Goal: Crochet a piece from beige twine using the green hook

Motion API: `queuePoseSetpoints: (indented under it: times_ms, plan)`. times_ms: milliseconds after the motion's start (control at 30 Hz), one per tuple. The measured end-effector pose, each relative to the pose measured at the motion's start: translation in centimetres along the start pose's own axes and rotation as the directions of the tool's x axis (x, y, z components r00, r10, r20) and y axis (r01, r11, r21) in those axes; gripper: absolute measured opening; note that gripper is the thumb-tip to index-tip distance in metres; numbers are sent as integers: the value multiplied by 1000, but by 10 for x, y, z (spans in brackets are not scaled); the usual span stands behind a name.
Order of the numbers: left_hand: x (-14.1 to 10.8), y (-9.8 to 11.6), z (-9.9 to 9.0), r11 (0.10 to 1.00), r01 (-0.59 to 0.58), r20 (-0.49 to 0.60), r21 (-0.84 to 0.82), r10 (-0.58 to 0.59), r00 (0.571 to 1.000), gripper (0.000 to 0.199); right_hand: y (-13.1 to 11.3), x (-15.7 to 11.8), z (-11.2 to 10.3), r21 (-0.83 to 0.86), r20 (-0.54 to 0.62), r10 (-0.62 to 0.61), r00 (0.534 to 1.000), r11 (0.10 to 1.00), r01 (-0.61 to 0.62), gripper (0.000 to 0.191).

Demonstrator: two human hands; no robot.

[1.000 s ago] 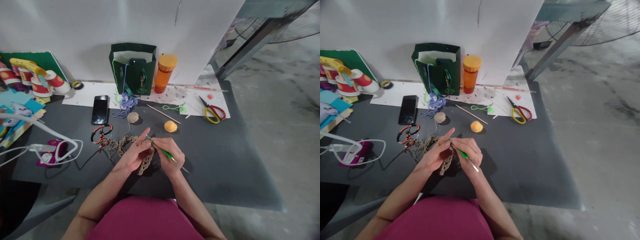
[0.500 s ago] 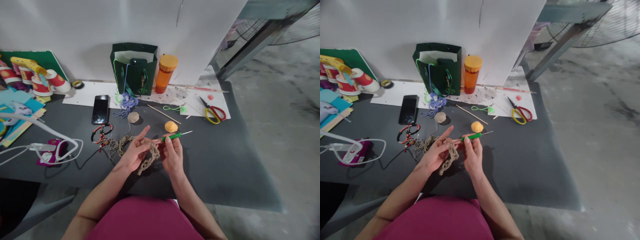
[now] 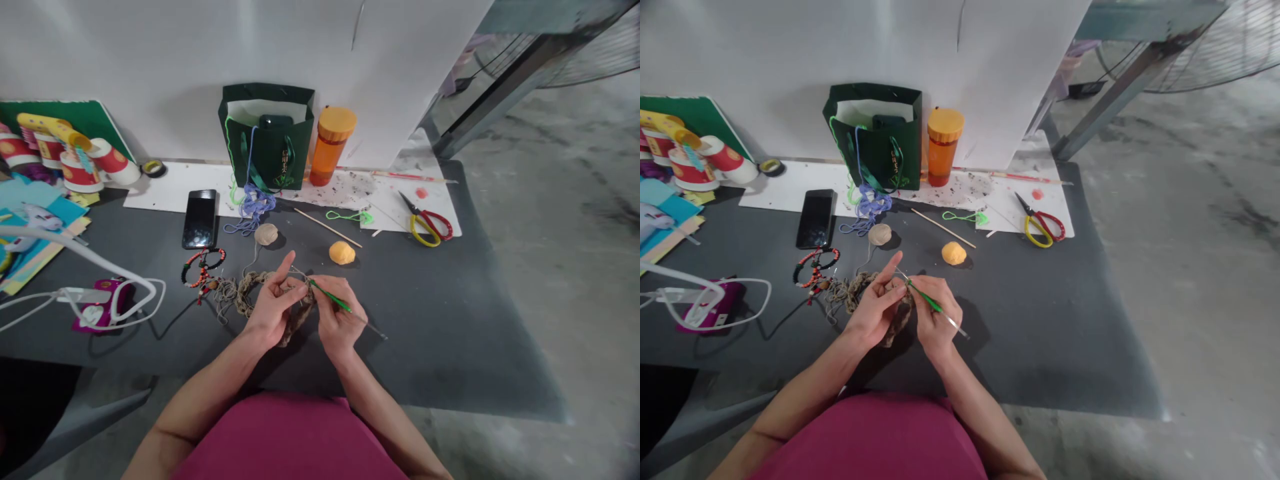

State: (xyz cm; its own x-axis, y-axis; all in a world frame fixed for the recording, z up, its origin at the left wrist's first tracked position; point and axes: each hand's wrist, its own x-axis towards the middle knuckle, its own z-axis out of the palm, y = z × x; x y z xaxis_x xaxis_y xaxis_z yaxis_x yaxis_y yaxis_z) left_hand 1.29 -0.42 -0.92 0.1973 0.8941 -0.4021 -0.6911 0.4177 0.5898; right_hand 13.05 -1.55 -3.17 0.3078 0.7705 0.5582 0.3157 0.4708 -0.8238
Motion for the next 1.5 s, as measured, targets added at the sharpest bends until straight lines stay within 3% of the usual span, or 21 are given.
queuePoseSetpoints:
  times_ms: [167, 400, 500, 633, 733, 833, 933, 1033, 1167, 1267, 1333, 1400, 1500]
  plan:
    - [1, 2, -2, 1000, 12, -3, -5, -12, 1000, 92, -1, -3, 1, 29, -59, 277, 959, 961, -276, 13]
    - [1, 5, -3, 1000, -9, -15, 22, 9, 1000, 83, -2, 4, -2, -32, -136, 284, 949, 956, -291, 26]
    - [1, 7, -2, 1000, 17, -2, 24, -17, 1000, 74, 2, 3, -2, 101, -98, 397, 913, 916, -388, 28]
    - [2, 9, -2, 999, 40, 7, 14, -40, 999, 61, 6, 4, -1, 353, 31, 558, 829, 770, -532, 29]
    - [2, 8, -2, 998, 56, 15, 11, -56, 998, 56, 7, 6, 0, 415, 112, 619, 777, 681, -603, 30]
    - [1, 6, -3, 999, 42, 18, 34, -43, 999, 55, 10, 5, 0, 432, 157, 637, 755, 643, -633, 29]
    - [0, 3, -2, 997, -1, 14, 78, 0, 1000, 56, 11, 1, 0, 407, 168, 600, 783, 681, -609, 25]
    - [-1, 1, -2, 996, -16, 10, 92, 15, 1000, 57, 7, -1, -2, 301, 133, 482, 866, 813, -499, 17]
    - [1, 1, -2, 998, -31, -41, 59, 34, 999, 52, 0, 3, -6, 108, 134, 222, 966, 966, -237, 11]
    - [2, 1, -2, 999, -26, -48, 36, 27, 998, 58, -1, 5, -6, 25, 162, -21, 987, 1000, 17, 16]
    - [1, 1, -2, 1000, 0, -28, 9, 0, 1000, 63, 0, 4, -4, 22, 123, -106, 987, 994, 104, 19]
    - [1, 2, -2, 999, 38, -18, -17, -38, 999, 67, 0, 3, -2, 41, 77, -63, 995, 997, 59, 17]
    - [0, 5, -2, 995, 92, -26, -31, -93, 995, 72, -2, 1, -2, 39, 53, 156, 986, 987, -158, 9]
